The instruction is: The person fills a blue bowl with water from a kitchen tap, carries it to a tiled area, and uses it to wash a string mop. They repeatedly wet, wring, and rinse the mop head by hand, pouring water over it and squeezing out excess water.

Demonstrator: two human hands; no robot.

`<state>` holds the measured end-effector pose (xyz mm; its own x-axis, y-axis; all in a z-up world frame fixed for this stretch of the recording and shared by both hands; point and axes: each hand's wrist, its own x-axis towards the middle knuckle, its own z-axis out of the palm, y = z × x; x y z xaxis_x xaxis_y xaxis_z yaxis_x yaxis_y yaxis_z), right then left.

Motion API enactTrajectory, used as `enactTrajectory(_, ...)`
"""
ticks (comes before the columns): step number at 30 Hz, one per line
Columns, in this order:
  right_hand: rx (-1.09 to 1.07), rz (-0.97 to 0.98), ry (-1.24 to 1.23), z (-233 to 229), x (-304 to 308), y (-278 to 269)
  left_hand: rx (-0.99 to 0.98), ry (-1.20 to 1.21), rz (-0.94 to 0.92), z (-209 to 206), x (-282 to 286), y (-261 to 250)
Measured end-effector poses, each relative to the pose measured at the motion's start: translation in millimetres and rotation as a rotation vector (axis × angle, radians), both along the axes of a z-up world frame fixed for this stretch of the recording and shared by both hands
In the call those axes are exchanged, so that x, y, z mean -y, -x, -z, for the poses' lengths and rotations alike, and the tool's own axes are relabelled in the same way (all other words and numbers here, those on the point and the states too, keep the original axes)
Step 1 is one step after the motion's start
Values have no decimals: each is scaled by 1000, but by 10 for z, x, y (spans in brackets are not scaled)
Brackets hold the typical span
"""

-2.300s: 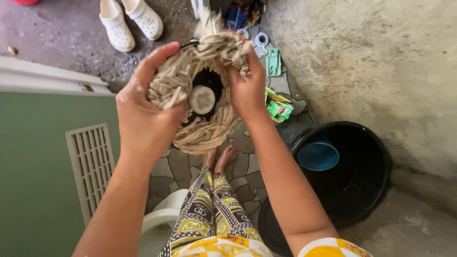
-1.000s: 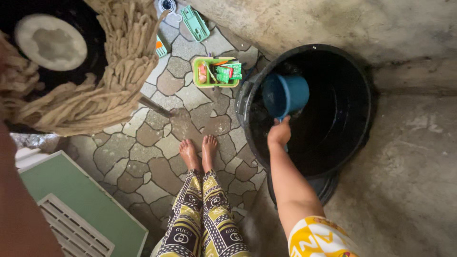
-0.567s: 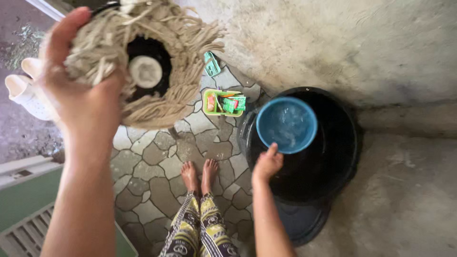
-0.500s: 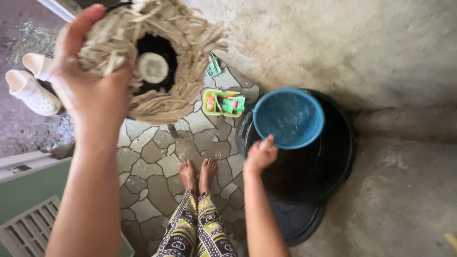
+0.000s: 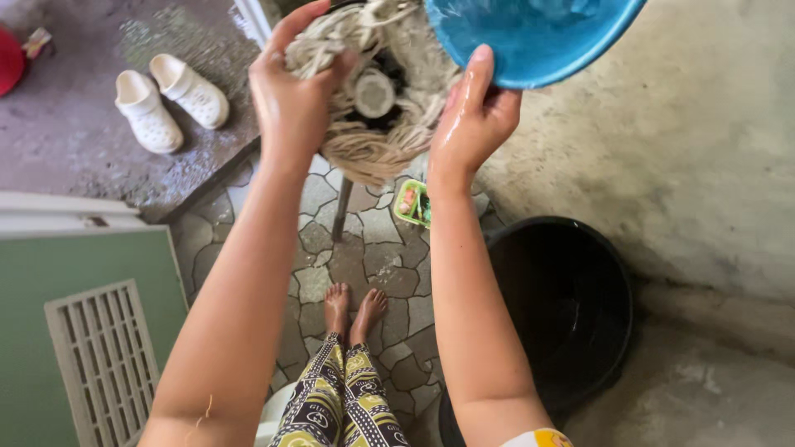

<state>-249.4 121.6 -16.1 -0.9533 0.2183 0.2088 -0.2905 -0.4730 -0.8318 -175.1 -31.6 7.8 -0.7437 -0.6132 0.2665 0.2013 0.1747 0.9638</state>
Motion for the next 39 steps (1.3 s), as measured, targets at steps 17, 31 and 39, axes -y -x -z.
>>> enactTrajectory(17,100,-140,-48,316,553,-29,369,186,-232,582,100,-88)
enactTrajectory(31,274,238,-148,1107,166,125,255,406,-41,584,-194,306)
enactTrajectory(39,906,592,260,2686,-3097,-357,89,188,-62,744,-143,-15)
